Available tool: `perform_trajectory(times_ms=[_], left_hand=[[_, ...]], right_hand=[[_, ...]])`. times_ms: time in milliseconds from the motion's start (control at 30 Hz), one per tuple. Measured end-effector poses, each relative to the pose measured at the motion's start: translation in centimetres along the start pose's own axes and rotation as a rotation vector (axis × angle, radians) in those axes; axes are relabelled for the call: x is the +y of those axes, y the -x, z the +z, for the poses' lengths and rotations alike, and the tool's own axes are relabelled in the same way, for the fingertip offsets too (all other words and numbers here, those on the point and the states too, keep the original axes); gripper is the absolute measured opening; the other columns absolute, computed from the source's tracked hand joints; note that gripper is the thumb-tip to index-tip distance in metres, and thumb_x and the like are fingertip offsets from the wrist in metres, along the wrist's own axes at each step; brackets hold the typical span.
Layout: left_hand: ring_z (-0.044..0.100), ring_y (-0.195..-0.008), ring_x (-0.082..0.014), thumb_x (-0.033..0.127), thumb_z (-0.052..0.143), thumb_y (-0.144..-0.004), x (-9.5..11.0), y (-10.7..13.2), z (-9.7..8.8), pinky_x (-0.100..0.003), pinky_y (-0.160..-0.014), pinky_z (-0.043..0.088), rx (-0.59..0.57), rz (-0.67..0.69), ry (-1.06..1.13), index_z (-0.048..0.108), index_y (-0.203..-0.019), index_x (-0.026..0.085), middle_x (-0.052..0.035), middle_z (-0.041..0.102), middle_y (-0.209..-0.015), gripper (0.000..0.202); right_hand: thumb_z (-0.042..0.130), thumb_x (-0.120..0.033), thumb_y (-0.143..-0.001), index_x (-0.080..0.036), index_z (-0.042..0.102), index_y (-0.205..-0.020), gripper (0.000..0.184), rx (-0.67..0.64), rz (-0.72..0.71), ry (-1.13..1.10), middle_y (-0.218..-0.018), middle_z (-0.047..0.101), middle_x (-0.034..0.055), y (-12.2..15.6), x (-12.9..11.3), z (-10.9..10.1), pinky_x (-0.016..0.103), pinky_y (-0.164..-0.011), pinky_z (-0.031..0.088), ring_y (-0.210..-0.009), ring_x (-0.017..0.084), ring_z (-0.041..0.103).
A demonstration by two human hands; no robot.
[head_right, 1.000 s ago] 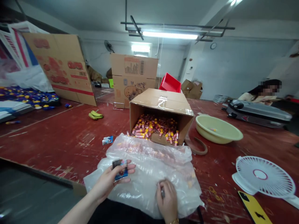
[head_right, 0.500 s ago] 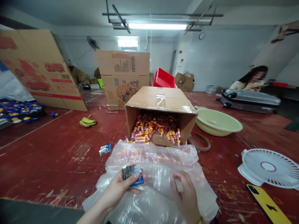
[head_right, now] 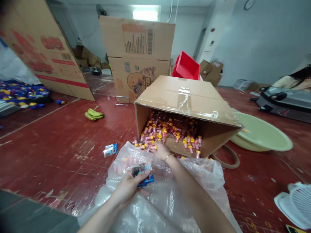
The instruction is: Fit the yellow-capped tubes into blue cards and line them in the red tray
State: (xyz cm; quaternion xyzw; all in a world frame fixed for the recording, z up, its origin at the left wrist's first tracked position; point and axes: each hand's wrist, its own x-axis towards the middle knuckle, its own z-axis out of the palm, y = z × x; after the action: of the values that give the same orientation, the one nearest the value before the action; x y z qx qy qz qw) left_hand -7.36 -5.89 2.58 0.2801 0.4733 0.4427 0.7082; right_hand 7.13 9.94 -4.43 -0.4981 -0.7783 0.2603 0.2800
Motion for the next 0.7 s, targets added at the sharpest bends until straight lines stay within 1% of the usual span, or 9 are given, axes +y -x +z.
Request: perform_trajectory(times_ms=[100,167,233,300,400,467,567,633,700], left_hand=[[0.068,-0.084,-0.0268,0.048,0.079,-0.066,-0.2,-0.7,0.5,-0.028,-0.051,0.056,-0.086,-0.049,-0.031,0.07,-0.093,0.011,-0.0146,0.072,-0.092,0.046],[0.069,-0.083,-0.0266,0.047,0.079,-0.066,-0.4,-1.2,1.1,-0.027,-0.053,0.056,-0.149,-0.089,-0.059,0.07,-0.092,0.011,-0.0156,0.072,-0.092,0.046],[0.069,-0.078,-0.0251,0.046,0.081,-0.064,-0.8,-1.6,1.9,-0.027,-0.054,0.056,-0.186,-0.133,-0.086,0.071,-0.085,0.011,-0.0144,0.073,-0.086,0.042],[0.069,-0.072,-0.0227,0.044,0.082,-0.063,-1.4,-1.9,2.7,-0.027,-0.055,0.055,-0.207,-0.157,-0.117,0.07,-0.078,0.012,-0.0113,0.072,-0.078,0.038],[0.067,-0.067,-0.0198,0.043,0.08,-0.065,-2.2,-2.1,3.7,-0.025,-0.054,0.053,-0.238,-0.151,-0.186,0.07,-0.074,0.014,-0.0072,0.07,-0.072,0.032],[0.065,-0.063,-0.0176,0.041,0.08,-0.065,-2.6,-2.0,4.1,-0.023,-0.053,0.05,-0.245,-0.121,-0.236,0.069,-0.07,0.015,-0.0054,0.068,-0.067,0.029],[0.058,-0.052,-0.014,0.033,0.086,-0.055,-2.7,-1.6,4.5,-0.023,-0.051,0.048,-0.23,-0.078,-0.276,0.069,-0.065,0.015,-0.001,0.062,-0.056,0.027],[0.055,-0.049,-0.0131,0.03,0.089,-0.049,-2.5,-1.2,4.7,-0.024,-0.051,0.048,-0.23,-0.074,-0.285,0.068,-0.062,0.015,0.0007,0.06,-0.053,0.028],[0.053,-0.049,-0.0126,0.029,0.089,-0.048,-2.3,-0.9,4.8,-0.025,-0.051,0.048,-0.242,-0.076,-0.291,0.065,-0.057,0.015,0.0013,0.058,-0.053,0.029]], right_hand=[[0.064,-0.022,-0.08,-0.015,0.069,-0.102,0.023,0.01,-0.012,-0.078,-0.102,0.067,0.0103,3.3,-0.3,-3.5,0.038,-0.089,0.051,-0.098,0.023,0.063],[0.058,-0.029,-0.087,-0.017,0.064,-0.118,0.034,0.05,-0.008,-0.16,-0.109,0.066,0.0094,6.5,-0.9,-6.3,0.037,-0.088,0.053,-0.104,0.022,0.062],[0.054,-0.032,-0.09,-0.021,0.059,-0.126,0.038,0.112,0.01,-0.257,-0.113,0.065,0.0083,9.9,-1.6,-8.7,0.033,-0.079,0.057,-0.101,0.02,0.063],[0.054,-0.035,-0.091,-0.025,0.059,-0.127,0.038,0.174,0.047,-0.349,-0.116,0.062,0.0072,13.0,-2.3,-10.2,0.028,-0.066,0.058,-0.088,0.016,0.064],[0.053,-0.036,-0.092,-0.029,0.058,-0.127,0.036,0.241,0.131,-0.456,-0.107,0.062,0.0054,16.2,-3.1,-11.2,0.023,-0.055,0.054,-0.07,0.01,0.06],[0.059,-0.036,-0.089,-0.029,0.055,-0.126,0.038,0.313,0.16,-0.538,-0.097,0.064,0.0038,17.3,-3.5,-11.4,0.024,-0.059,0.056,-0.073,0.012,0.062],[0.072,-0.035,-0.079,-0.027,0.055,-0.108,0.035,0.422,0.143,-0.647,-0.093,0.066,0.003,17.7,-4.2,-11.4,0.031,-0.071,0.059,-0.084,0.017,0.065],[0.074,-0.032,-0.077,-0.025,0.057,-0.097,0.028,0.414,0.107,-0.636,-0.094,0.067,0.0043,17.6,-4.7,-11.5,0.033,-0.074,0.059,-0.087,0.018,0.065],[0.07,-0.029,-0.081,-0.023,0.061,-0.099,0.021,0.353,0.055,-0.557,-0.096,0.067,0.0056,17.4,-5.2,-11.7,0.035,-0.075,0.058,-0.09,0.02,0.064]])
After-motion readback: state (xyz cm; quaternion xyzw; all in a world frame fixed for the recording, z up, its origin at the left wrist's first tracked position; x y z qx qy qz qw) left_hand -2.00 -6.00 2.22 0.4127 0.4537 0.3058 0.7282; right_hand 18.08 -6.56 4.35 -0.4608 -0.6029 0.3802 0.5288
